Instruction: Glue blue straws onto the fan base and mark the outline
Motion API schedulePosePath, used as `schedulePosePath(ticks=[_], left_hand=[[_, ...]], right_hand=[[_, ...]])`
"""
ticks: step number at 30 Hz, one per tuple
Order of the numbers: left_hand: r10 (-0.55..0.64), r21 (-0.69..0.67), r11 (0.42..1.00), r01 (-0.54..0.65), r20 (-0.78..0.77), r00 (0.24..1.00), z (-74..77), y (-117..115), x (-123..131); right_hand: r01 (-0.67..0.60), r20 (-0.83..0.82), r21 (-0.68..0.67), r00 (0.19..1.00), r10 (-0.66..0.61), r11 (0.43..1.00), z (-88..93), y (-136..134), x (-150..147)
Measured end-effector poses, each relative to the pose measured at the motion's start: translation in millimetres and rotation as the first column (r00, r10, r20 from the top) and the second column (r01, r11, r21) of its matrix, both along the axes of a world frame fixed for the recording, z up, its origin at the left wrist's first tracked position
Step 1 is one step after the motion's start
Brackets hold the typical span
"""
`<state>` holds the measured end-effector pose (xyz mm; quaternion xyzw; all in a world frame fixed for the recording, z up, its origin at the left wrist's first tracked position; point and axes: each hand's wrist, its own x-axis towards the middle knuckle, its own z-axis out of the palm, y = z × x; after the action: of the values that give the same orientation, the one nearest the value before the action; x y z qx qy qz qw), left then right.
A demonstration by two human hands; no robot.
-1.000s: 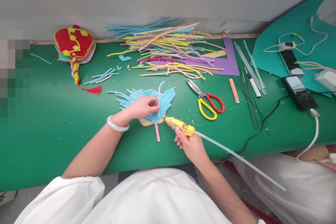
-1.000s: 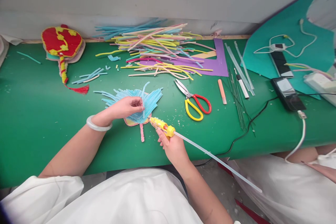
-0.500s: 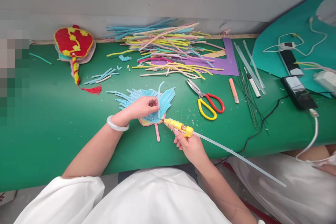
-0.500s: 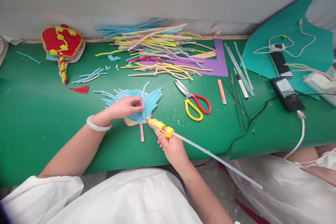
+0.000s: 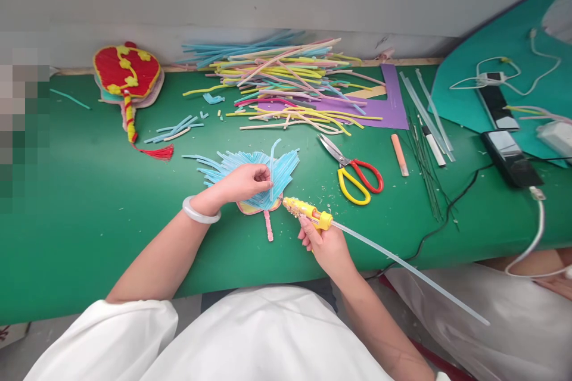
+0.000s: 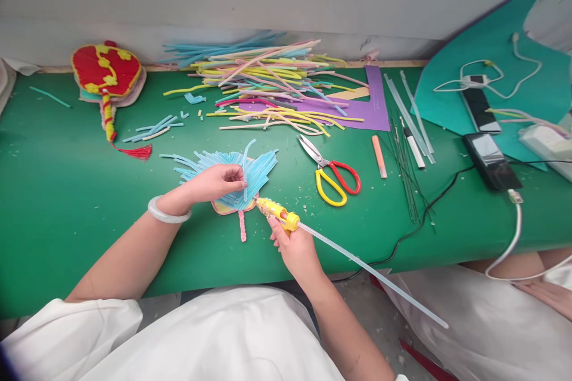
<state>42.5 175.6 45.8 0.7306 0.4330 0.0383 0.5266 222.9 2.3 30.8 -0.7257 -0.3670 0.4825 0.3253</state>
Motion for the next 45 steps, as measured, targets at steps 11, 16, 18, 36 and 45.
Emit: schedulePosePath(ticks=[11, 16, 18, 36, 45], left_hand=[[-0.003, 0.001, 1.0, 0.003, -0.001, 1.0, -2.8, 0.5, -0.9], [-0.009, 0.0, 1.0, 0.009, -0.001, 1.0, -2.9, 0.4, -1.6], [-0.012, 0.007, 1.0, 0.013, -0.001, 1.0, -2.6, 0.4, -1.8], [0.066, -0.006, 0.998, -0.066, 0.068, 0.995, 20.3, -9.3, 2.2], [0.044, 0.009, 0.999, -0.044, 0.03, 0.999, 23.6, -10.3, 1.6]], right_hand=[[0.033, -0.009, -0.029, 0.999, -0.033, 0.999, 4.1, 4.1, 1.1], [0.042, -0.046, -0.024, 0.998, -0.043, 0.999, 3.3, 4.5, 1.1], [0.053, -0.07, -0.007, 0.996, -0.054, 0.999, 2.6, 4.7, 3.6], [0.127, 0.155, -0.127, 0.982, -0.107, 0.984, -3.1, 48.4, 89.6], [0.086, 0.667, -0.2, 0.741, 0.071, 0.976, 10.3, 51.7, 84.5]])
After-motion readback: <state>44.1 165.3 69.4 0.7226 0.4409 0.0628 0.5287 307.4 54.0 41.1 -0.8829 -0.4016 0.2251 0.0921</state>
